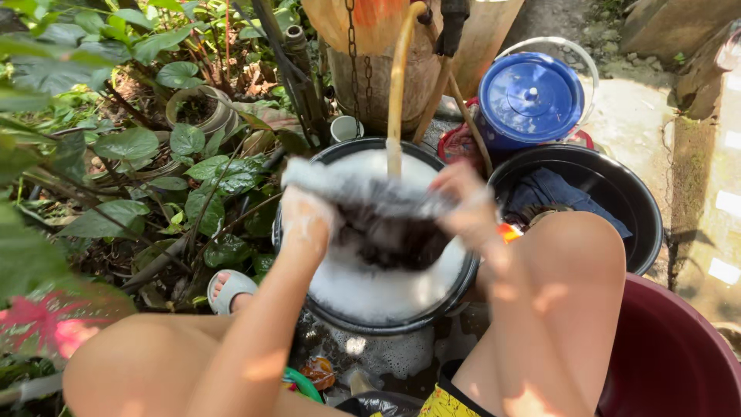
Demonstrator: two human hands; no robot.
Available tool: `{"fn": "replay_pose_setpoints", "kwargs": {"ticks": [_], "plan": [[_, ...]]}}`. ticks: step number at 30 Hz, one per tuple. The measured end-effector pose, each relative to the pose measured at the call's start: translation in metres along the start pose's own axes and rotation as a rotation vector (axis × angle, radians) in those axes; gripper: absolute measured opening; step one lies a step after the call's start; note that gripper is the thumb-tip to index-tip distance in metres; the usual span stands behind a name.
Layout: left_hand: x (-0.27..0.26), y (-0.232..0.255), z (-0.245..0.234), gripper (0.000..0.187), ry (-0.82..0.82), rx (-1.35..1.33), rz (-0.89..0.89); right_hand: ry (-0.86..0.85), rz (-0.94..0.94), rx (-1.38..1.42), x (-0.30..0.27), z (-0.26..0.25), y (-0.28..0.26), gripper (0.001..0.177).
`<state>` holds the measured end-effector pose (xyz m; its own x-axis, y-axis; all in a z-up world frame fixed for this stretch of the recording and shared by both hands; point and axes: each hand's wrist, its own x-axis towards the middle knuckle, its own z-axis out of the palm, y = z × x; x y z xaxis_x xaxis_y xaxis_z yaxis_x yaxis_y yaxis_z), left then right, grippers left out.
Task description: The person washes clothing items by hand in a bucket filled with soapy water, rubbing the fabric against itself and lifting it to soak. They then move a garment to a separate bucket containing water.
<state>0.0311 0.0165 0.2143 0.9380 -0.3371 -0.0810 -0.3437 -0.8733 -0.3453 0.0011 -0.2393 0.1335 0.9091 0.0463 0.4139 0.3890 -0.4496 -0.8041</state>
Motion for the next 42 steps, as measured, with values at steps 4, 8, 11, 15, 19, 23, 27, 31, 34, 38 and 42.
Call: {"fn": "replay_pose_setpoints", "kwargs": {"ticks": [4, 8, 11, 15, 19, 23, 27, 31, 34, 38, 42], "plan": [[-0.004, 0.020, 0.093, 0.023, -0.177, -0.267, -0.086, -0.655, 0.506, 0.051, -0.045, 0.068, 0.040, 0.034], [-0.024, 0.054, 0.226, 0.028, -0.457, -0.646, -0.266, -0.810, 0.582, -0.430, -0.104, 0.140, 0.068, 0.039], [-0.041, 0.085, 0.306, 0.032, -0.568, -0.871, -0.422, -1.039, 0.610, -0.555, -0.129, 0.170, 0.098, 0.039], [-0.038, 0.101, 0.308, 0.038, -0.477, -1.399, -0.556, -1.130, 0.681, -0.483, -0.127, 0.170, 0.094, 0.042], [-0.031, 0.068, 0.208, 0.044, 0.046, -2.514, -0.574, -0.786, 0.910, 0.134, -0.076, 0.136, 0.027, 0.048], [-0.037, 0.031, 0.140, 0.049, 0.362, -2.960, -0.983, -0.404, 1.079, 1.010, -0.044, 0.095, -0.013, 0.051], [-0.013, 0.083, 0.178, 0.081, 0.127, -3.164, -0.601, -0.301, 0.088, 0.397, -0.049, 0.147, 0.020, 0.039], [-0.029, 0.128, 0.233, 0.049, 0.124, -2.786, -0.332, -0.105, 0.122, 0.165, -0.071, 0.191, 0.036, 0.021], [-0.013, 0.167, 0.239, 0.036, 0.190, -2.514, -0.793, 0.155, 0.457, 0.214, -0.056, 0.174, 0.055, 0.024], [-0.018, 0.143, 0.247, 0.043, 0.092, -2.421, -1.097, 0.021, 0.262, 0.212, -0.081, 0.190, 0.030, 0.035], [-0.021, 0.118, 0.230, 0.032, 0.198, -2.507, -1.167, 0.102, 0.389, 0.037, -0.062, 0.185, 0.040, 0.049]]}}
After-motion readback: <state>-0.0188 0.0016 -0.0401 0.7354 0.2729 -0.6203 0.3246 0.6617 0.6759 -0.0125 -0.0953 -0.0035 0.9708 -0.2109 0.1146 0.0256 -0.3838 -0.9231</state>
